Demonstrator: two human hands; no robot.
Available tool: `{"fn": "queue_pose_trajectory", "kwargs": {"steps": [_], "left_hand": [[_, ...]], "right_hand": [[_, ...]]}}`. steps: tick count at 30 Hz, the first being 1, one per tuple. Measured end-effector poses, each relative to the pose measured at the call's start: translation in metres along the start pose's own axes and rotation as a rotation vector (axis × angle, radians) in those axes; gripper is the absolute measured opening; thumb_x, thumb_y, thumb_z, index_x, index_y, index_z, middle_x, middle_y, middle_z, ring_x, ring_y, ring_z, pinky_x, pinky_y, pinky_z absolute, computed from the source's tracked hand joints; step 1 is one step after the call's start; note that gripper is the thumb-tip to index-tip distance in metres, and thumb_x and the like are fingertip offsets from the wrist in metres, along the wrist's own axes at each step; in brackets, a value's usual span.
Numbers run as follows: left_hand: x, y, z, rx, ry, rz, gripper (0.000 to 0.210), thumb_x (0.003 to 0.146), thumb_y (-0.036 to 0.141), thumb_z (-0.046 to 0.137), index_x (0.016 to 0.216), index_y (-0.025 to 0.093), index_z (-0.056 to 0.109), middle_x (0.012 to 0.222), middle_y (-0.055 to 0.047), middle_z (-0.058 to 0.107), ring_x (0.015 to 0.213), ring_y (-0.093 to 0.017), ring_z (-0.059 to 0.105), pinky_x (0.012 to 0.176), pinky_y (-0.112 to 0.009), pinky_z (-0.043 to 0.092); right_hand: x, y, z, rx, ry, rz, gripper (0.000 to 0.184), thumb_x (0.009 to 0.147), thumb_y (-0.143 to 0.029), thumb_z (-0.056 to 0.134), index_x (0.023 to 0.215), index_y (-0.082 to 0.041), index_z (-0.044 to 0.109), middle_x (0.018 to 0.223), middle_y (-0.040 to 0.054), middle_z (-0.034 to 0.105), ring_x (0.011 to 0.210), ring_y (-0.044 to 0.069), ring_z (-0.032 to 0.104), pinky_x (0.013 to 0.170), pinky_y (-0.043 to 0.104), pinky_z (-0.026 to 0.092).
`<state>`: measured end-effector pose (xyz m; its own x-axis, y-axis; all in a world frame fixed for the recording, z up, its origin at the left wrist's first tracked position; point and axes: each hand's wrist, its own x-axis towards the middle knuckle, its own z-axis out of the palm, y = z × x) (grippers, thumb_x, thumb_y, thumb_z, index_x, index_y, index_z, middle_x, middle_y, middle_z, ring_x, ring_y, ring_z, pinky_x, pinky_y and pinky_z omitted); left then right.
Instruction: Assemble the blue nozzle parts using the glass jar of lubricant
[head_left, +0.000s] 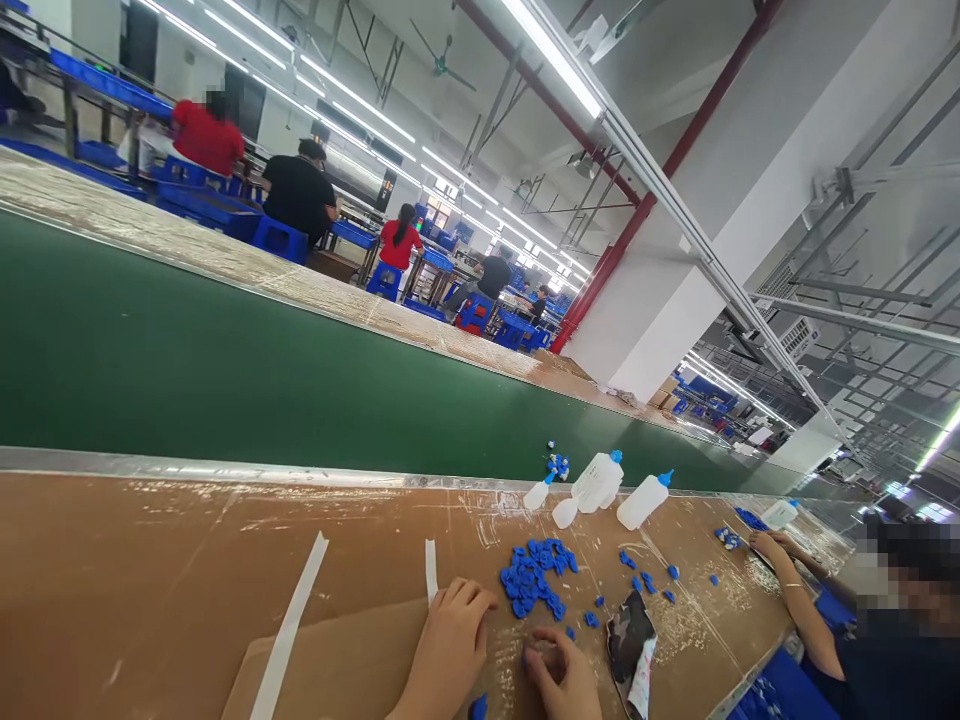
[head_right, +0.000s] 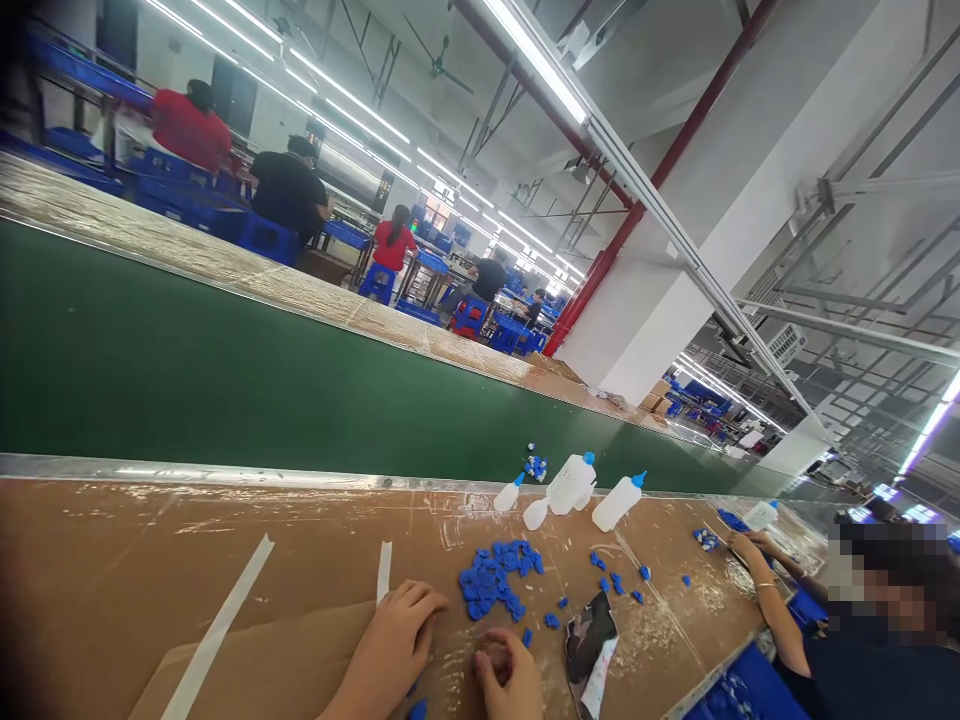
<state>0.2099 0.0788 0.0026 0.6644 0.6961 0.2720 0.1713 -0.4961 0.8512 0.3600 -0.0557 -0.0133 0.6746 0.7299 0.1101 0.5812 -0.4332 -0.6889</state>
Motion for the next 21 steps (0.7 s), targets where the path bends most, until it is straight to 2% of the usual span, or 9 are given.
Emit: {"fn": "queue_pose_trajectory", "kwargs": {"steps": [3, 7, 9, 13, 15, 18, 21], "left_hand": [[0.001, -0.002, 0.000, -0.013, 0.001, -0.017, 0.041, 0.078, -0.004, 0.038, 0.090, 0.017, 0.070, 0.092, -0.009, 0.068, 0.094, -0.025, 0.060, 0.087, -0.040, 0.046], [0.003, -0.005, 0.000, -0.039, 0.005, -0.020, 0.041, 0.078, -0.004, 0.038, 0.089, 0.018, 0.070, 0.090, -0.009, 0.068, 0.092, -0.025, 0.061, 0.086, -0.039, 0.048], [0.003, -0.006, 0.000, -0.050, 0.005, -0.019, 0.041, 0.078, -0.004, 0.037, 0.088, 0.019, 0.070, 0.090, -0.008, 0.068, 0.092, -0.025, 0.061, 0.085, -0.039, 0.048], [0.003, -0.005, -0.001, -0.054, -0.003, -0.033, 0.040, 0.078, -0.003, 0.037, 0.088, 0.018, 0.069, 0.091, -0.009, 0.068, 0.093, -0.026, 0.061, 0.086, -0.041, 0.047], [0.003, -0.004, -0.002, -0.052, -0.009, -0.042, 0.039, 0.078, -0.004, 0.037, 0.087, 0.016, 0.069, 0.091, -0.010, 0.068, 0.093, -0.026, 0.062, 0.087, -0.042, 0.047], [0.003, -0.002, -0.004, -0.056, -0.013, -0.045, 0.039, 0.078, -0.005, 0.038, 0.087, 0.016, 0.070, 0.090, -0.010, 0.069, 0.092, -0.025, 0.062, 0.086, -0.040, 0.047], [0.004, 0.000, -0.006, -0.063, -0.006, -0.045, 0.041, 0.077, -0.005, 0.038, 0.087, 0.017, 0.070, 0.090, -0.008, 0.069, 0.092, -0.025, 0.063, 0.085, -0.039, 0.047]], "right_hand": [[-0.005, 0.004, -0.005, -0.010, -0.052, 0.014, 0.029, 0.072, -0.045, 0.063, 0.076, -0.020, 0.077, 0.054, 0.0038, 0.069, 0.053, 0.021, 0.065, 0.052, 0.026, 0.046], [-0.008, -0.001, -0.005, -0.020, -0.060, -0.032, 0.028, 0.072, -0.045, 0.064, 0.074, -0.022, 0.079, 0.066, 0.0066, 0.074, 0.059, 0.021, 0.066, 0.056, 0.027, 0.048], [-0.012, -0.008, 0.003, -0.010, -0.044, -0.068, 0.031, 0.073, -0.048, 0.062, 0.075, -0.022, 0.079, 0.071, 0.0077, 0.075, 0.062, 0.022, 0.066, 0.059, 0.028, 0.050], [-0.021, -0.024, 0.026, 0.016, -0.010, -0.130, 0.036, 0.077, -0.053, 0.060, 0.070, -0.023, 0.077, 0.067, 0.0070, 0.074, 0.060, 0.021, 0.066, 0.058, 0.028, 0.051], [-0.018, -0.030, 0.030, 0.026, 0.015, -0.150, 0.037, 0.078, -0.053, 0.059, 0.069, -0.022, 0.076, 0.067, 0.0070, 0.074, 0.062, 0.022, 0.067, 0.058, 0.028, 0.051], [-0.003, -0.035, 0.021, 0.025, 0.102, -0.158, 0.038, 0.081, -0.051, 0.055, 0.073, -0.020, 0.075, 0.072, 0.0089, 0.074, 0.066, 0.023, 0.067, 0.060, 0.029, 0.051], [0.014, -0.035, 0.008, 0.001, 0.200, -0.166, 0.033, 0.078, -0.048, 0.057, 0.078, -0.019, 0.074, 0.075, 0.0090, 0.071, 0.061, 0.022, 0.063, 0.059, 0.031, 0.051]]}}
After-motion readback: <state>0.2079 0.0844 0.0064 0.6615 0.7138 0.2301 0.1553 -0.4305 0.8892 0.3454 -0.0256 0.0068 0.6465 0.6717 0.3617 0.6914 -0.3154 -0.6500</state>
